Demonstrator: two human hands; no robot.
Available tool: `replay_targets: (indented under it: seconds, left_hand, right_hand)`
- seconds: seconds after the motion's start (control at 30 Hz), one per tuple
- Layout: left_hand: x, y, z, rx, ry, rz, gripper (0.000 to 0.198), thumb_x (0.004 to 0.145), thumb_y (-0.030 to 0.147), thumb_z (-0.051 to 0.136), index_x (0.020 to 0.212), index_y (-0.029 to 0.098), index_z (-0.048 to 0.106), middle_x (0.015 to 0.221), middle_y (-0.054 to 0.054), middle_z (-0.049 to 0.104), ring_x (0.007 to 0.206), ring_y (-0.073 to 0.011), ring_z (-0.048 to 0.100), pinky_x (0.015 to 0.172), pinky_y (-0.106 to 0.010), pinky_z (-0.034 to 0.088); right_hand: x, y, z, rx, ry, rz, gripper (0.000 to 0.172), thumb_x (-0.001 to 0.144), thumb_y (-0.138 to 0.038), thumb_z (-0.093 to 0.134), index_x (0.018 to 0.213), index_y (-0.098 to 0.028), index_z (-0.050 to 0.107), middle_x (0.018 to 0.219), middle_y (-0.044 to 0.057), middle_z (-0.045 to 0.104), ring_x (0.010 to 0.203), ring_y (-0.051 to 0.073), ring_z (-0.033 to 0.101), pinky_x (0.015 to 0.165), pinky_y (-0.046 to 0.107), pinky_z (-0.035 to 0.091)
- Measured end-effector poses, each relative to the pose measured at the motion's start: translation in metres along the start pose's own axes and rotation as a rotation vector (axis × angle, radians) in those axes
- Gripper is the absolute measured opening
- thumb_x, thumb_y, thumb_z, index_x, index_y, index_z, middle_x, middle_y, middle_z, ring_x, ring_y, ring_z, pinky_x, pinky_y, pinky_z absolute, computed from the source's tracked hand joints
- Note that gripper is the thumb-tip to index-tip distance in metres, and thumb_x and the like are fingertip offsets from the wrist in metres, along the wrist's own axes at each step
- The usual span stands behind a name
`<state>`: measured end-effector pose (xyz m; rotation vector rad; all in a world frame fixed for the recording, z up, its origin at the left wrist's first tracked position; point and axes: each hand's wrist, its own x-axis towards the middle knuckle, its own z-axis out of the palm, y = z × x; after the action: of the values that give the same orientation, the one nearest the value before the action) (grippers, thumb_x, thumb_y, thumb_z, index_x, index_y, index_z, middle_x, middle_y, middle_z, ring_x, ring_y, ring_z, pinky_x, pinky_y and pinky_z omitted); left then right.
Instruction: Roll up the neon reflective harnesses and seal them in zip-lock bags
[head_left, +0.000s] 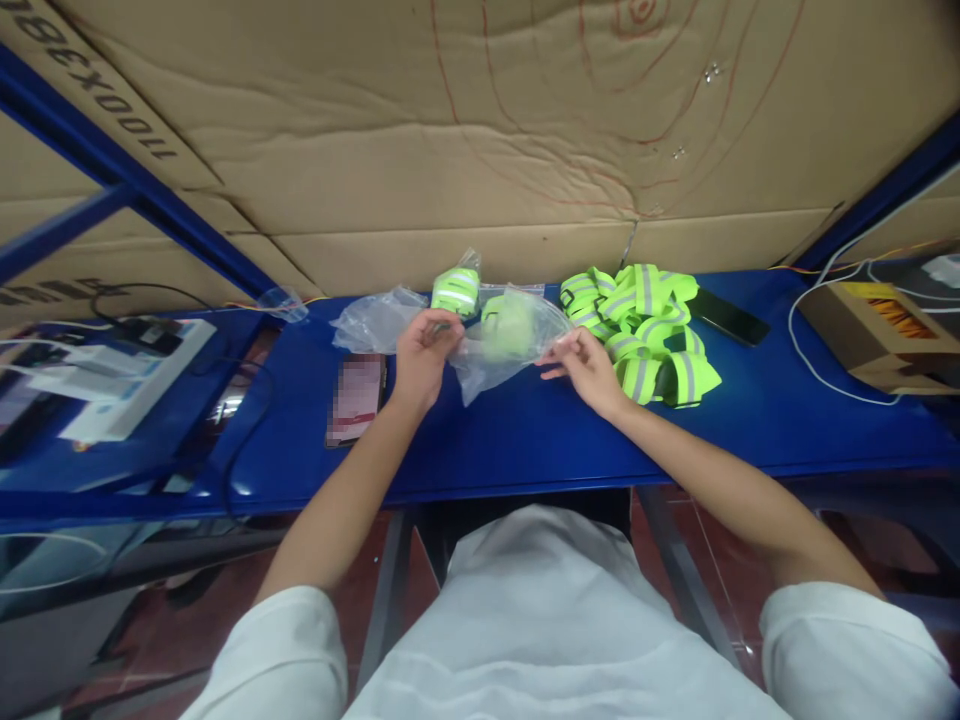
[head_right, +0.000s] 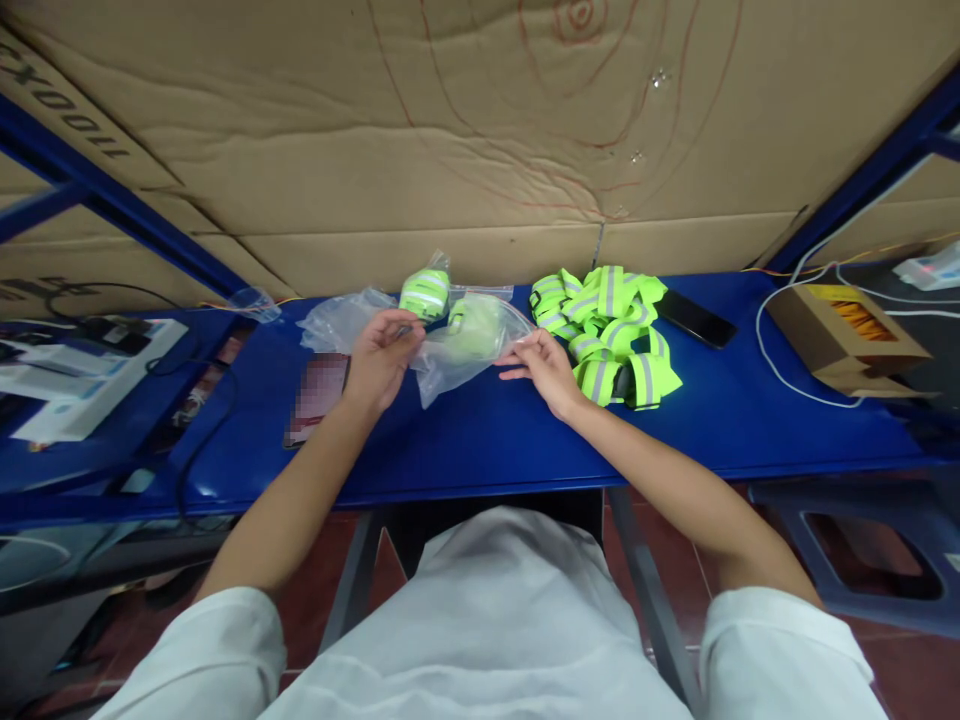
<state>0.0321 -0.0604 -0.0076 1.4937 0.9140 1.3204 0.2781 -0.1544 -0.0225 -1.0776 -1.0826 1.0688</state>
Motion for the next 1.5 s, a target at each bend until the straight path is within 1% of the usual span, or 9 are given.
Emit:
replay_targets:
  seconds: [0.23, 0.4, 0.53, 0.77, 0.93, 1.1, 1.3, 1.4, 1.5]
  left_hand:
    - [0.016, -0.012, -0.02, 0.142, 0.319, 0.051, 0.016, 0.093, 0.038, 0.058, 0.096, 0.022, 0.059, 0.103, -0.005, 0.064, 0.095, -0.016, 0.064, 0.087, -0.027, 0.054]
    - [0.009, -0.002, -0.018, 0.342, 0.342, 0.174, 0.02, 0.099, 0.038, 0.059, 0.099, 0.02, 0.067, 0.127, -0.012, 0.059, 0.127, -0.024, 0.056, 0.102, -0.035, 0.052]
    - [-0.005, 0.01, -0.008, 0.555, 0.176, 0.449, 0.022, 0.102, 0.034, 0.056, 0.102, 0.019, 0.072, 0.127, -0.015, 0.055, 0.125, -0.0262, 0.056, 0.108, -0.042, 0.049]
    - [-0.013, 0.018, 0.012, 0.429, -0.113, 0.339, 0.02, 0.098, 0.032, 0.059, 0.098, 0.02, 0.075, 0.111, -0.01, 0.065, 0.108, -0.023, 0.062, 0.101, -0.04, 0.052]
    - [0.009, 0.029, 0.058, 0.257, -0.276, 0.104, 0.028, 0.097, 0.042, 0.063, 0.112, 0.019, 0.068, 0.111, -0.009, 0.071, 0.092, -0.0188, 0.069, 0.077, -0.03, 0.057]
    - [0.048, 0.07, 0.113, 0.048, -0.273, -0.032, 0.062, 0.097, 0.057, 0.065, 0.146, 0.025, 0.044, 0.142, -0.016, 0.061, 0.112, -0.0244, 0.072, 0.08, -0.032, 0.062]
    - [0.062, 0.112, 0.119, 0.277, 0.015, 0.324, 0.09, 0.073, 0.06, 0.091, 0.144, 0.025, 0.048, 0.145, -0.016, 0.052, 0.145, -0.0363, 0.046, 0.124, -0.051, 0.036]
    - [0.057, 0.118, 0.105, 0.466, 0.103, 0.471, 0.105, 0.063, 0.066, 0.095, 0.148, 0.028, 0.046, 0.143, -0.017, 0.05, 0.143, -0.0411, 0.044, 0.124, -0.06, 0.03]
    - [0.052, 0.12, 0.093, 0.481, 0.172, 0.607, 0.084, 0.074, 0.07, 0.085, 0.139, 0.027, 0.053, 0.141, -0.015, 0.05, 0.14, -0.0371, 0.047, 0.122, -0.058, 0.033]
  right_hand:
    - [-0.007, -0.022, -0.014, -1.141, -0.092, -0.574, 0.035, 0.105, -0.029, 0.049, 0.135, -0.016, 0.061, 0.151, 0.021, 0.058, 0.146, 0.038, 0.051, 0.123, 0.059, 0.038]
    - [0.038, -0.021, -0.015, -1.552, -0.032, -0.341, 0.063, 0.095, -0.017, 0.058, 0.154, 0.003, 0.046, 0.166, 0.033, 0.036, 0.158, 0.046, 0.031, 0.13, 0.063, 0.017]
    - [0.085, -0.021, -0.005, -1.615, 0.1, 0.036, 0.078, 0.095, -0.027, 0.064, 0.16, 0.006, 0.036, 0.165, 0.037, 0.033, 0.156, 0.048, 0.032, 0.127, 0.065, 0.012]
    - [0.119, -0.058, -0.018, -1.416, 0.157, 0.18, 0.046, 0.091, -0.027, 0.069, 0.123, 0.006, 0.07, 0.125, 0.036, 0.07, 0.129, 0.046, 0.063, 0.124, 0.064, 0.02]
    - [0.114, -0.113, -0.044, -1.116, 0.117, 0.094, 0.057, 0.102, -0.056, 0.046, 0.131, -0.014, 0.069, 0.128, 0.016, 0.075, 0.119, 0.03, 0.071, 0.103, 0.04, 0.054]
    - [0.106, -0.156, -0.031, -0.28, -0.018, -0.027, 0.052, 0.095, -0.061, 0.048, 0.121, -0.02, 0.068, 0.109, 0.009, 0.08, 0.102, 0.027, 0.075, 0.092, 0.04, 0.062]
    - [0.098, -0.169, -0.004, 0.152, -0.062, -0.09, 0.038, 0.087, -0.058, 0.065, 0.103, -0.023, 0.068, 0.097, 0.004, 0.079, 0.105, 0.026, 0.075, 0.094, 0.038, 0.062]
    - [0.097, -0.171, 0.0, 0.236, -0.064, -0.1, 0.037, 0.087, -0.057, 0.068, 0.102, -0.023, 0.068, 0.098, 0.003, 0.079, 0.108, 0.026, 0.074, 0.096, 0.039, 0.062]
    - [0.097, -0.173, 0.0, 0.282, -0.041, -0.133, 0.041, 0.087, -0.063, 0.069, 0.099, -0.024, 0.066, 0.098, 0.003, 0.079, 0.109, 0.027, 0.074, 0.096, 0.041, 0.063]
